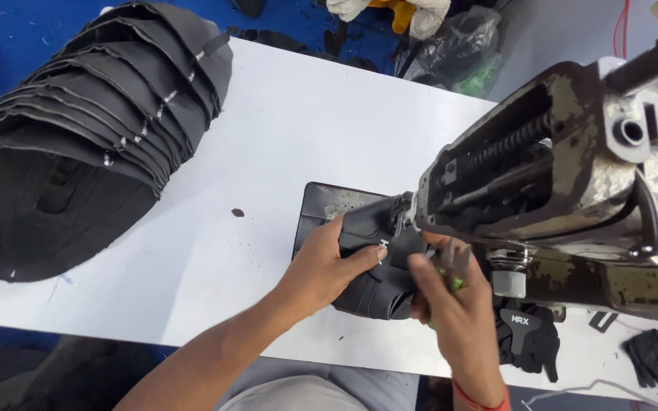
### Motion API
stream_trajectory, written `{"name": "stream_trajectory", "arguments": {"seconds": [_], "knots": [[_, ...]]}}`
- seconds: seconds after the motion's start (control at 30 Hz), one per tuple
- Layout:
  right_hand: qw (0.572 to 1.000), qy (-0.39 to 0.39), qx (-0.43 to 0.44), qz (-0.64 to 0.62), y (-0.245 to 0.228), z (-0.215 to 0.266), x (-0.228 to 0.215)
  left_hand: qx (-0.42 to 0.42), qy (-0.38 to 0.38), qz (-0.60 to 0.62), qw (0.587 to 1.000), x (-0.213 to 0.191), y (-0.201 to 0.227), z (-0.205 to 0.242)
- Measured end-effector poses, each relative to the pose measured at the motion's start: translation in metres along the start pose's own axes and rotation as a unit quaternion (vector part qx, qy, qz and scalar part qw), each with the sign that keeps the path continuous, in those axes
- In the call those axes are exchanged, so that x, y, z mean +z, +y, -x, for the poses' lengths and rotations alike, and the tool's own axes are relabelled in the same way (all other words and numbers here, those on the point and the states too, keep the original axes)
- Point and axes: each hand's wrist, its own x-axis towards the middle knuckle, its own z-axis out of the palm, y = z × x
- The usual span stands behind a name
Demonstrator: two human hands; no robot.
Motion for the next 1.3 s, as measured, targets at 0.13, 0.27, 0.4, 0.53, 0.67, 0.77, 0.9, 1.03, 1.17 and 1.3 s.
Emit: {"name": "stream_trajectory", "arguments": {"seconds": [0.13, 0.27, 0.4, 0.53, 0.67, 0.77, 0.9, 1.03, 1.17, 1.3], "knots": [[0.997, 0.049, 0.057, -0.028, 0.012, -0.002, -0.018, -0.032, -0.001, 0.001, 1.0, 0.0, 0.003, -0.001], [0.996, 0.071, 0.056, -0.025, -0.011, -0.003, -0.02, -0.008, -0.001, 0.007, 1.0, -0.001, -0.001, -0.001], [0.992, 0.048, 0.091, 0.073, 0.017, -0.012, -0.031, -0.015, 0.001, 0.001, 1.0, -0.001, -0.002, -0.002], [0.996, 0.009, 0.05, 0.076, -0.013, -0.009, -0.008, -0.039, -0.01, 0.025, 0.999, -0.002, 0.001, 0.0], [0.993, 0.028, 0.078, 0.089, -0.022, -0.007, -0.003, -0.034, -0.008, 0.029, 0.999, -0.002, -0.001, -0.001], [0.994, 0.012, 0.07, 0.08, -0.016, -0.01, -0.007, -0.031, -0.011, 0.035, 0.999, 0.0, -0.003, -0.002], [0.998, -0.018, 0.045, 0.049, -0.008, -0.013, -0.013, -0.04, -0.011, 0.039, 0.998, 0.001, -0.004, -0.002], [0.998, -0.023, 0.034, 0.036, 0.001, -0.015, -0.017, -0.037, -0.006, 0.054, 0.998, 0.003, -0.005, -0.002], [0.999, -0.029, 0.034, 0.024, 0.001, -0.015, -0.018, -0.032, -0.012, 0.103, 0.994, 0.004, -0.01, -0.002], [0.998, -0.024, 0.056, -0.009, -0.01, -0.009, -0.02, 0.013, -0.007, 0.105, 0.994, 0.005, -0.01, -0.001]]}}
